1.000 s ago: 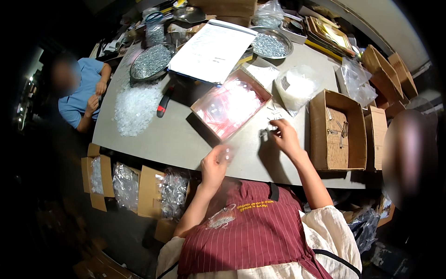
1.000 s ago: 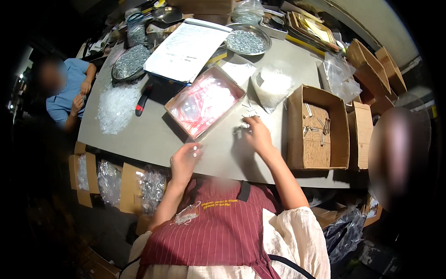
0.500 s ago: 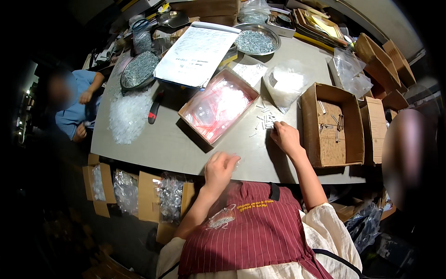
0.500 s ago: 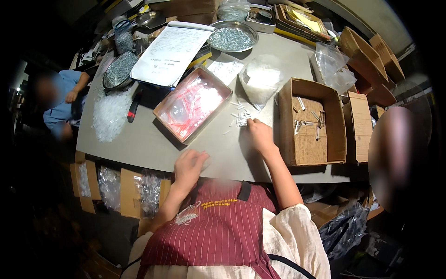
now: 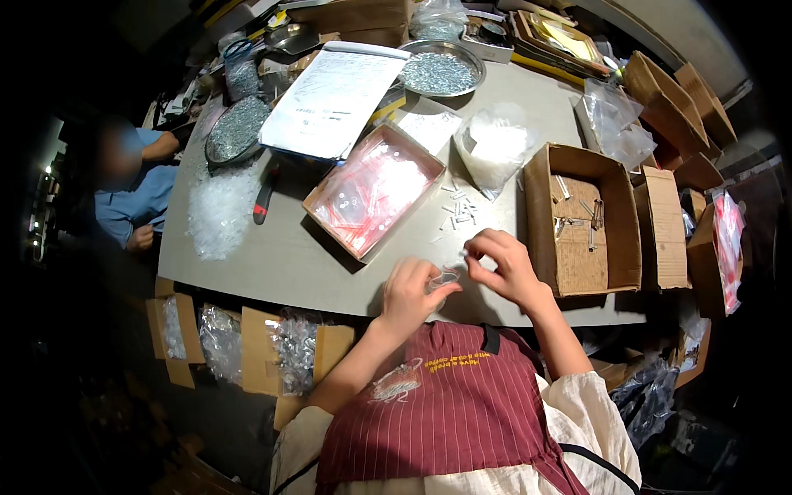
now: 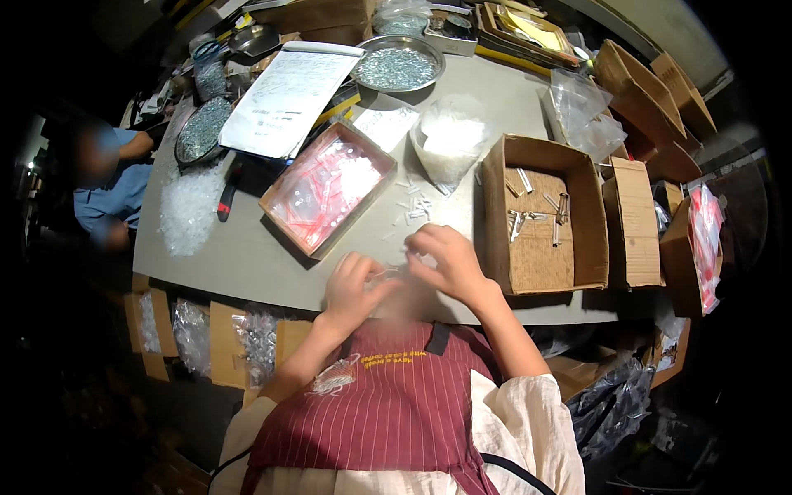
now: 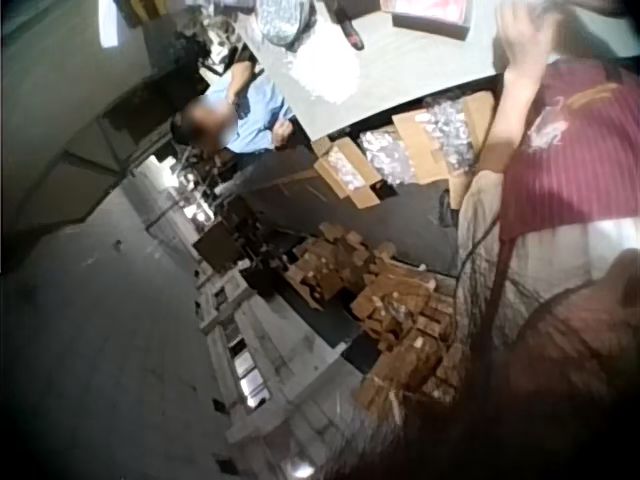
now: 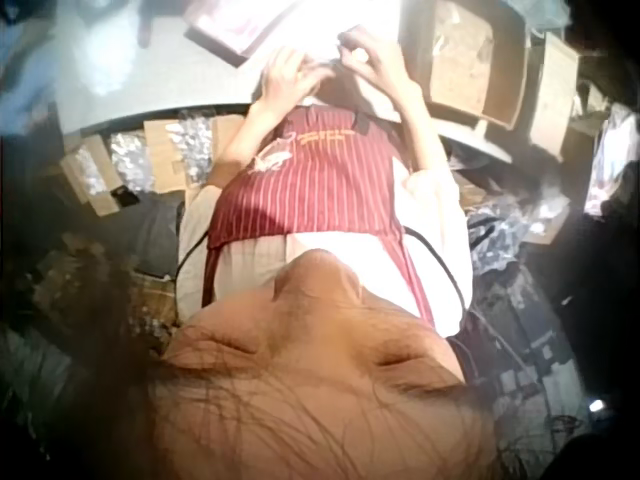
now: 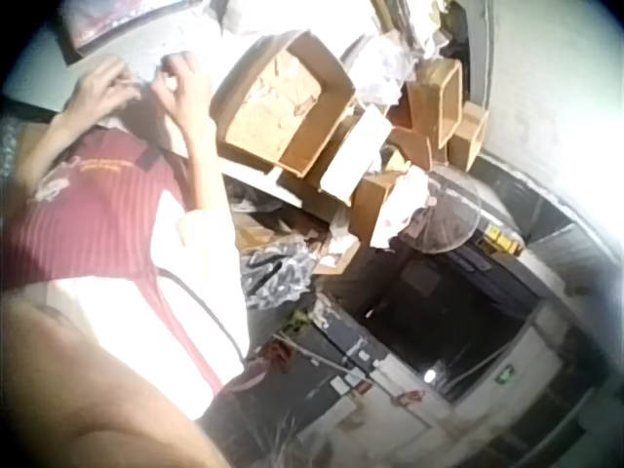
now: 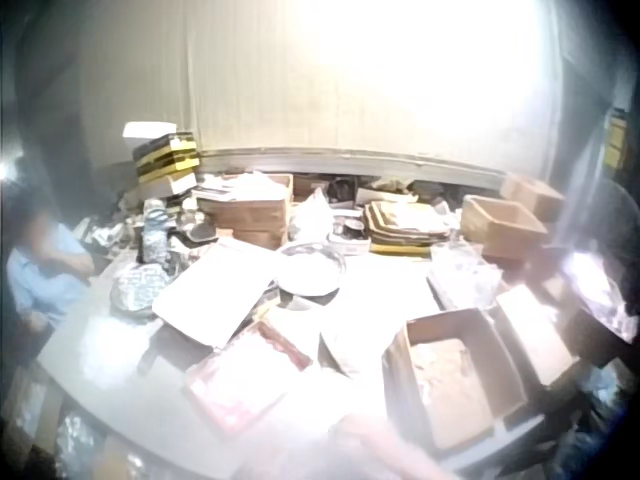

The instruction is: The person repeatedly picks up small white plastic clips from a cardboard box, places them into small clear plastic bags, and then places the filled bags into a larger box. The task is performed continuously by hand.

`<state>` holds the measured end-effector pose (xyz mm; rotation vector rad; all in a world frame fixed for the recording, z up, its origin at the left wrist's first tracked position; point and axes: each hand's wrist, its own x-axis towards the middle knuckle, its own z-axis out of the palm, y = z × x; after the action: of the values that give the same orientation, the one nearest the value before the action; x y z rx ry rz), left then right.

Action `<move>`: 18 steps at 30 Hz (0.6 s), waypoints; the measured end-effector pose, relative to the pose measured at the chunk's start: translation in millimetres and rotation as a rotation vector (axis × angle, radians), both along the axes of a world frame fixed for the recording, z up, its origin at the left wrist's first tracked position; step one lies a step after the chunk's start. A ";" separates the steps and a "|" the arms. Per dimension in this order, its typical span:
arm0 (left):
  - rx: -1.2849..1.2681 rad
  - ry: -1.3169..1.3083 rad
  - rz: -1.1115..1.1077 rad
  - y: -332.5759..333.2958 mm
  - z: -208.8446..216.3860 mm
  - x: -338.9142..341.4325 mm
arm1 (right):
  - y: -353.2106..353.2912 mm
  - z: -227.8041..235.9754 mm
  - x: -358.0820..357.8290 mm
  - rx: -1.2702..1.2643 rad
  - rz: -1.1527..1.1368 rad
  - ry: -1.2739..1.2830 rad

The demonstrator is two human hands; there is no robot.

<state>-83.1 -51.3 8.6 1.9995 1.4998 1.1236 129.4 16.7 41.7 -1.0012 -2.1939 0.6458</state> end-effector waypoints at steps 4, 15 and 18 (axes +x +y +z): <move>0.042 -0.015 -0.085 8.8 -3.4 15.9 | -7.0 21.9 16.2 0.141 0.207 -0.091; 0.141 0.076 -0.218 30.2 12.8 66.1 | -39.5 29.6 70.4 -0.008 0.096 -0.298; 0.206 0.205 -0.196 39.2 29.8 81.7 | -40.5 38.3 79.8 -0.018 0.092 -0.340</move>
<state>-1.4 -12.1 38.5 2.4074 1.2882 1.0546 209.2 -23.9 80.0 -1.0902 -2.5460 0.5703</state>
